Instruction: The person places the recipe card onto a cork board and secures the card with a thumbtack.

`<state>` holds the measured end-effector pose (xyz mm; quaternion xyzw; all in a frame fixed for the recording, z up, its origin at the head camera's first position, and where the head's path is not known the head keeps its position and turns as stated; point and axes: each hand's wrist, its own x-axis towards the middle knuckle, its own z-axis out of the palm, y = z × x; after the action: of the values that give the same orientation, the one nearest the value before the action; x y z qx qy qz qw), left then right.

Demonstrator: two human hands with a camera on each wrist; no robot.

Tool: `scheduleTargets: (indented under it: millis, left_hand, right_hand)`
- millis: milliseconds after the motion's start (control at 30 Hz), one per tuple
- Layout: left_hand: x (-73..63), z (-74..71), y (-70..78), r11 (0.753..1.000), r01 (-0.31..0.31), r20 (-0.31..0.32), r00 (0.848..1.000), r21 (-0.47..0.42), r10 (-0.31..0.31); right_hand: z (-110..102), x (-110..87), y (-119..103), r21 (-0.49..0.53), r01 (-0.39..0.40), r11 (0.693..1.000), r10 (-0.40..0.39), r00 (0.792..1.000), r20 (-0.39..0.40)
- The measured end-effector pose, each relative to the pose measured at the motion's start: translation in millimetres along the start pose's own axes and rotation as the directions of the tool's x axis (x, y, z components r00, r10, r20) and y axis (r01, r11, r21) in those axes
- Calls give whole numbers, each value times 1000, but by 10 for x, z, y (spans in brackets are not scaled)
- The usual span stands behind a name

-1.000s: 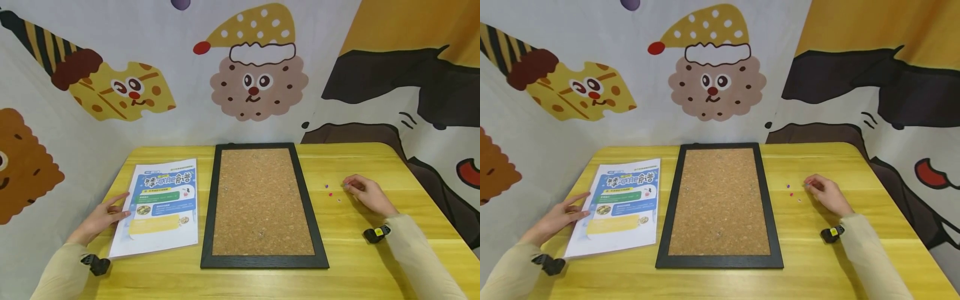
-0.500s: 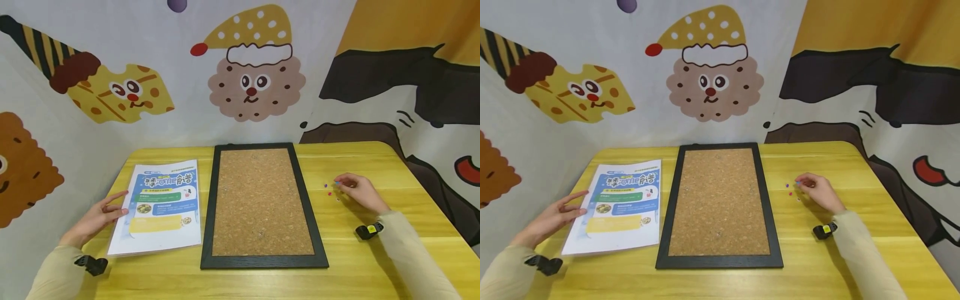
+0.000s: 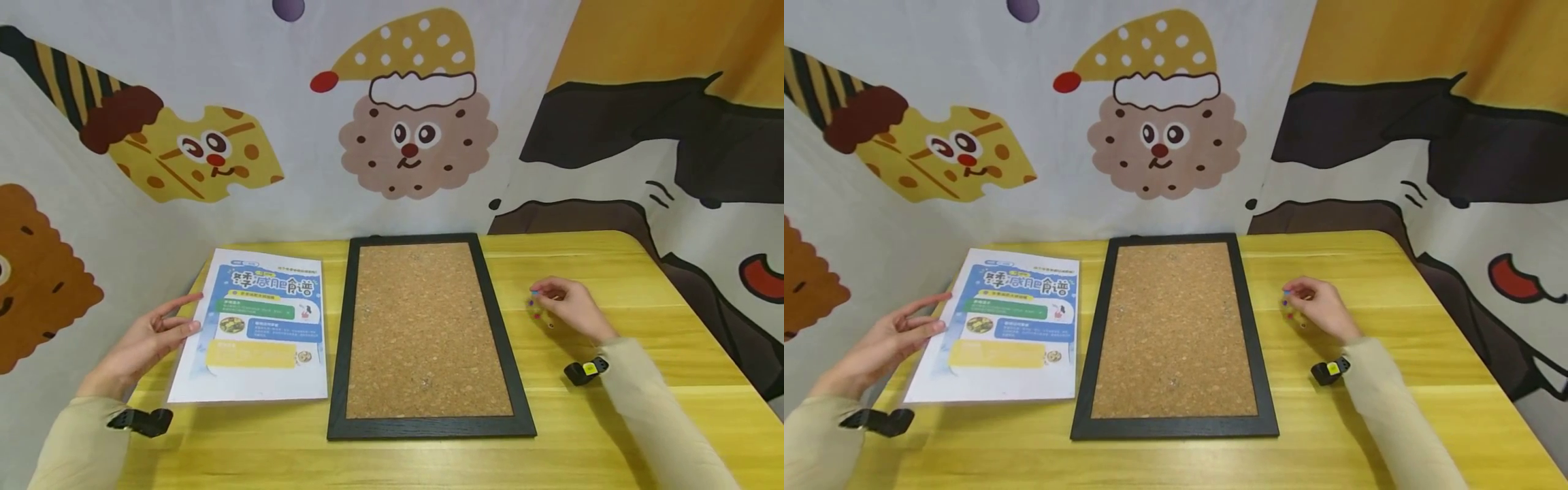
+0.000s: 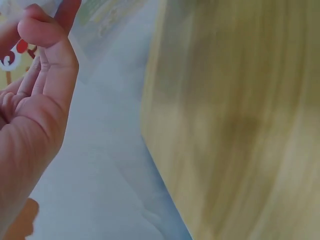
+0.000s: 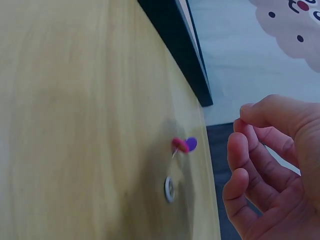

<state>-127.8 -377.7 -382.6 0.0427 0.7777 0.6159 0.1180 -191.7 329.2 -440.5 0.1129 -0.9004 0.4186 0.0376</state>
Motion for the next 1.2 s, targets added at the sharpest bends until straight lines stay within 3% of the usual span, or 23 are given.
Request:
scheduleTargets:
  millis: [200,433,533,667,833,933,1200]
  left_hand:
    - [35,62,141,999,-22,0,1000,-49,22]
    - [112,100,244,963,-134,8,990,-234,140]
    - [116,95,299,950,-166,-12,986,-263,169]
    - [119,116,358,948,-168,-63,986,-270,157]
    - [152,183,383,924,-208,-64,978,-320,198]
    - [189,247,372,897,-237,-45,970,-373,237]
    - [301,480,343,874,-256,-39,964,-413,264]
  right_hand:
    - [68,57,-82,62,-1,998,-1,1000,28]
    - [172,133,-156,99,-33,995,27,998,61]
    - [238,175,-189,96,-15,995,10,998,58]
    - [329,224,-217,127,18,992,-25,998,53]
    - [429,294,-270,183,18,983,-30,998,62]
    - [480,331,-312,214,6,977,-20,998,65]
    - [595,408,-420,264,28,964,-40,998,43]
